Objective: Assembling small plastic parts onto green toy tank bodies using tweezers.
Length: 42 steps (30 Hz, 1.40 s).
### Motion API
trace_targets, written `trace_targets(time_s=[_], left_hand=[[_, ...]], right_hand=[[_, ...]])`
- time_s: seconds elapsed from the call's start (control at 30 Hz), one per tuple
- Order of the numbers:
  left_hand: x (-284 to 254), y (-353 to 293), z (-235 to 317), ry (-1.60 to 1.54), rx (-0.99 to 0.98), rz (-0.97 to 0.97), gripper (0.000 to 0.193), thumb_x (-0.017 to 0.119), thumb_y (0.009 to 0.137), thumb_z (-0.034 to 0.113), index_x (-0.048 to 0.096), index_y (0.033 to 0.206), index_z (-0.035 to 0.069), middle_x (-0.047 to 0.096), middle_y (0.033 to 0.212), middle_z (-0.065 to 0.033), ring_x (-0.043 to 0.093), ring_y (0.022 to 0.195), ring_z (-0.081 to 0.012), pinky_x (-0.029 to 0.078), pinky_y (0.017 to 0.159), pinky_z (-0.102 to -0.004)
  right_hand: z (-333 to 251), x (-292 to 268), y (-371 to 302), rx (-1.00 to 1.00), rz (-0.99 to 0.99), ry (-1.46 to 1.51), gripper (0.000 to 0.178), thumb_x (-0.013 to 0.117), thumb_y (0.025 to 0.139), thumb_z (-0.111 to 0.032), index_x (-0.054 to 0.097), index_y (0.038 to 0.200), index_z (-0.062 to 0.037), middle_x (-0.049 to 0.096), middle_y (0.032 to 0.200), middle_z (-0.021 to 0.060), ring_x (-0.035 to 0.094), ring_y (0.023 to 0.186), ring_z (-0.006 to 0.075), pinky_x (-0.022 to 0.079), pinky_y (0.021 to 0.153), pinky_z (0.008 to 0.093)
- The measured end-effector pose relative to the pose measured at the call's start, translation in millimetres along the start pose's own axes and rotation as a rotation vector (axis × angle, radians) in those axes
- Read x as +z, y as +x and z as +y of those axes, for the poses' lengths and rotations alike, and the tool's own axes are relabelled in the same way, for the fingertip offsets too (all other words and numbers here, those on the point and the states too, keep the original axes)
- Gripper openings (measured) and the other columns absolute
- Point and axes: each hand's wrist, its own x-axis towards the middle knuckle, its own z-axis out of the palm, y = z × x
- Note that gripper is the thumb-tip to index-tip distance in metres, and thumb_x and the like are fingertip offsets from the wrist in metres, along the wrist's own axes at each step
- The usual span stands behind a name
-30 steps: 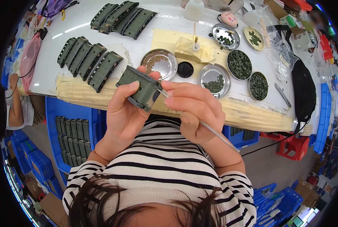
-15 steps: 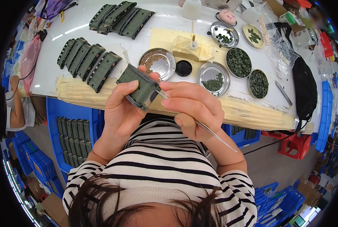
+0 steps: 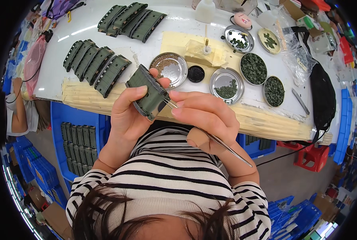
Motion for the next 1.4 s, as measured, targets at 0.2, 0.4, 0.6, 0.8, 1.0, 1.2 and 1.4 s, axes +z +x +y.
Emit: trace_targets(time_s=[0.2, 0.4, 0.6, 0.8, 1.0, 1.2, 1.4], left_hand=[[-1, 0, 1, 0.013, 0.002, -0.012, 0.04, 0.054, 0.084, 0.007, 0.048, 0.123, 0.002, 0.061, 0.112, -0.0204, 0.061, 0.105, -0.0273, 0.049, 0.095, -0.0391], [0, 0, 1, 0.013, -0.004, 0.003, 0.04, 0.054, 0.084, 0.008, 0.049, 0.123, 0.002, 0.061, 0.112, -0.0205, 0.061, 0.105, -0.0272, 0.05, 0.093, -0.0385], [-2, 1, 0, -0.052, -0.032, 0.015, 0.039, 0.054, 0.084, 0.007, 0.049, 0.122, 0.001, 0.061, 0.111, -0.0208, 0.061, 0.104, -0.027, 0.051, 0.092, -0.0376], [-5, 3, 2, -0.074, -0.072, -0.047, 0.038, 0.054, 0.085, 0.007, 0.048, 0.122, 0.002, 0.061, 0.113, -0.0202, 0.061, 0.105, -0.026, 0.05, 0.092, -0.037], [-6, 5, 3, -0.009, -0.047, -0.045, 0.038, 0.054, 0.087, 0.008, 0.046, 0.124, 0.007, 0.058, 0.118, -0.0195, 0.06, 0.106, -0.0245, 0.049, 0.091, -0.0375], [-1, 2, 2, 0.054, 0.025, -0.053, 0.042, 0.055, 0.086, 0.009, 0.044, 0.126, 0.007, 0.056, 0.121, -0.0203, 0.06, 0.106, -0.0261, 0.051, 0.089, -0.0386], [-3, 2, -1, 0.048, 0.046, -0.051, 0.044, 0.056, 0.086, 0.009, 0.043, 0.127, 0.008, 0.056, 0.122, -0.0202, 0.06, 0.107, -0.0258, 0.051, 0.09, -0.039]], right_hand=[[-1, 0, 1, 0.006, 0.0, -0.017, 0.039, 0.056, 0.092, -0.036, 0.064, 0.103, 0.0008, 0.063, 0.103, 0.016, 0.065, 0.098, 0.0285, 0.053, 0.079, 0.0327], [-4, -2, 5, 0.02, -0.012, -0.044, 0.021, 0.061, 0.088, -0.017, 0.066, 0.1, 0.0001, 0.064, 0.101, 0.0156, 0.065, 0.093, 0.0266, 0.053, 0.075, 0.0313], [1, -8, 12, 0.004, -0.071, -0.042, 0.018, 0.064, 0.08, -0.008, 0.067, 0.097, 0.0002, 0.065, 0.098, 0.0155, 0.067, 0.086, 0.0245, 0.054, 0.069, 0.0301], [-1, -12, 18, -0.006, -0.115, -0.047, 0.019, 0.066, 0.081, -0.012, 0.067, 0.096, 0.0, 0.066, 0.097, 0.0149, 0.067, 0.084, 0.0239, 0.055, 0.069, 0.0302], [2, -11, 13, -0.002, -0.091, -0.067, 0.026, 0.067, 0.081, -0.018, 0.067, 0.099, 0.0004, 0.064, 0.098, 0.0149, 0.067, 0.088, 0.0256, 0.055, 0.072, 0.0305], [4, -1, 4, -0.034, 0.002, 0.048, 0.037, 0.059, 0.09, -0.032, 0.064, 0.105, 0.0019, 0.061, 0.103, 0.0169, 0.065, 0.099, 0.0314, 0.053, 0.08, 0.0342], [3, 1, 2, -0.033, 0.008, 0.018, 0.038, 0.057, 0.091, -0.034, 0.063, 0.105, 0.0018, 0.061, 0.104, 0.0173, 0.064, 0.101, 0.0324, 0.053, 0.081, 0.0352]])
